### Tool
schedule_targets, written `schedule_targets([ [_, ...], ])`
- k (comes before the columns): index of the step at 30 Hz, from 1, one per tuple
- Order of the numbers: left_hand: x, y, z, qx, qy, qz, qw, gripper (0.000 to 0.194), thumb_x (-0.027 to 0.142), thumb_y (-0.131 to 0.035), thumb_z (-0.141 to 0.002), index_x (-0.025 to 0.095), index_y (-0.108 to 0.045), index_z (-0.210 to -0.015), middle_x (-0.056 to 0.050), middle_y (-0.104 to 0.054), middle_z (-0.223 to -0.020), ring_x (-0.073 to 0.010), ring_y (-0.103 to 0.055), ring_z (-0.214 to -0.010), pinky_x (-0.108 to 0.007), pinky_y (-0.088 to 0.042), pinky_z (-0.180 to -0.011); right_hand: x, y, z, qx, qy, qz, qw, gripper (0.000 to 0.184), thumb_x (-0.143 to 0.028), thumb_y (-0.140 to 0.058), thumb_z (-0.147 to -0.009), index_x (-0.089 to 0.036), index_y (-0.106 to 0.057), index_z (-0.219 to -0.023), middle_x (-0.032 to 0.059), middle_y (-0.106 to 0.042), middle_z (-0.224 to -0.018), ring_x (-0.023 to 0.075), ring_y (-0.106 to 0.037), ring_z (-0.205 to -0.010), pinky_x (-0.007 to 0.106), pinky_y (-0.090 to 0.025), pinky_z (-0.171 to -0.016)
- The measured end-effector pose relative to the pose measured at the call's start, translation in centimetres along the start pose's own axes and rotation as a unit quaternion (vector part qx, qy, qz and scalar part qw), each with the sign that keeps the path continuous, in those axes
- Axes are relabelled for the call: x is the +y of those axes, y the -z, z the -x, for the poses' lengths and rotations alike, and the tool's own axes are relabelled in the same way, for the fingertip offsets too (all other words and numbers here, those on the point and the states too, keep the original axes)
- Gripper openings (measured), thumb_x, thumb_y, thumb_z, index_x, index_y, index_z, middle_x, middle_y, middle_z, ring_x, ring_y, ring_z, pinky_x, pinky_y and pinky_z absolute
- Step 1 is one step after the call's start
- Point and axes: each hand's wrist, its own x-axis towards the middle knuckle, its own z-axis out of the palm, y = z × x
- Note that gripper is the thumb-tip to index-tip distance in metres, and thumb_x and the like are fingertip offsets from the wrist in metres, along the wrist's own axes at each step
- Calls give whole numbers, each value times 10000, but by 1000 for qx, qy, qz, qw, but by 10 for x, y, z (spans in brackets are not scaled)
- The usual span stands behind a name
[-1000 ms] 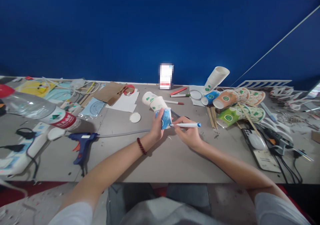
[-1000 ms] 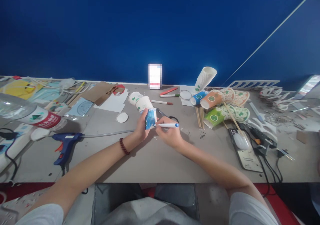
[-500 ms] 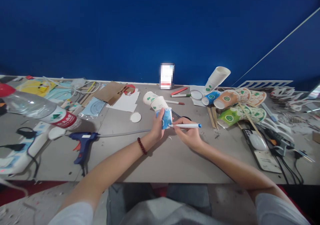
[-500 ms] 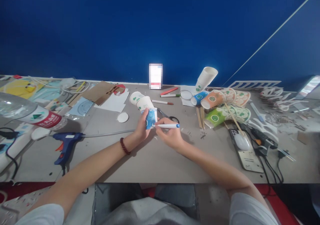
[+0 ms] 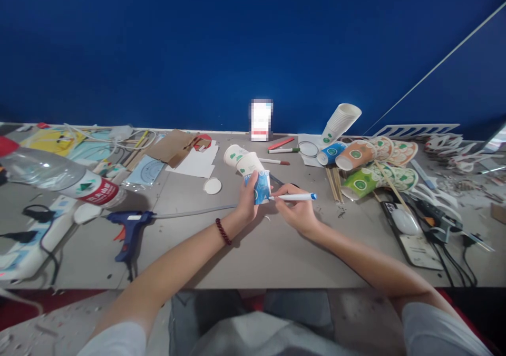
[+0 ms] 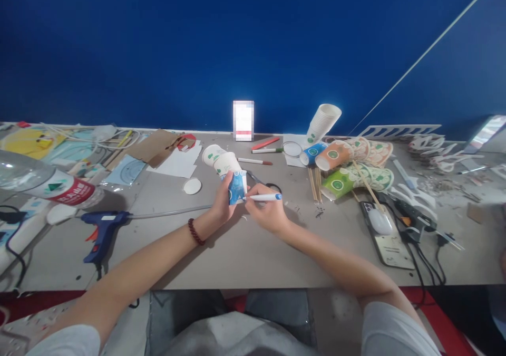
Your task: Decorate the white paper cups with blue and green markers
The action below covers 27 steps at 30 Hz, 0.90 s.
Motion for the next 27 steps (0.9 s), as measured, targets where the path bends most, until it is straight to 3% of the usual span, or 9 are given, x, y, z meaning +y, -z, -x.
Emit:
schedule_targets([
  [5, 1, 1, 0, -5, 11, 1, 1000, 544, 616, -840, -695, 198, -641, -981, -7, -693, -815, -194, -685, -703, -345, -523, -741, 3, -1, 2, 1, -38, -30, 999, 64, -221, -653, -833, -219, -666, -770, 12, -711, -693, 167, -664, -622, 276, -536, -575],
  [14, 0, 0, 0, -2, 3, 0, 1000, 578, 611, -839, -705, 197, -636, -1053, -20, -713, -874, -205, -703, -727, -361, -533, -773, 1, -1, 3, -10, 10, -6, 1000, 56, -239, -675, -851, -229, -698, -800, 43, -763, -770, 197, -706, -690, 333, -587, -687],
  [20, 0, -1, 2, 3, -1, 3, 1000, 605, 617, -850, -680, 210, -626, -1067, -10, -710, -881, -190, -697, -716, -348, -529, -749, 1, 0, 0, -7, 13, -4, 1000, 71, -175, -641, -808, -223, -664, -762, 23, -733, -719, 186, -692, -655, 307, -559, -639],
  [27, 1, 0, 1, -3, 15, -1, 1000, 572, 630, -843, -682, 197, -640, -997, -13, -699, -836, -202, -702, -724, -356, -536, -755, 3, 0, 2, -1, -33, -26, 999, 69, -193, -643, -826, -218, -680, -773, 22, -730, -719, 178, -681, -634, 291, -545, -596],
])
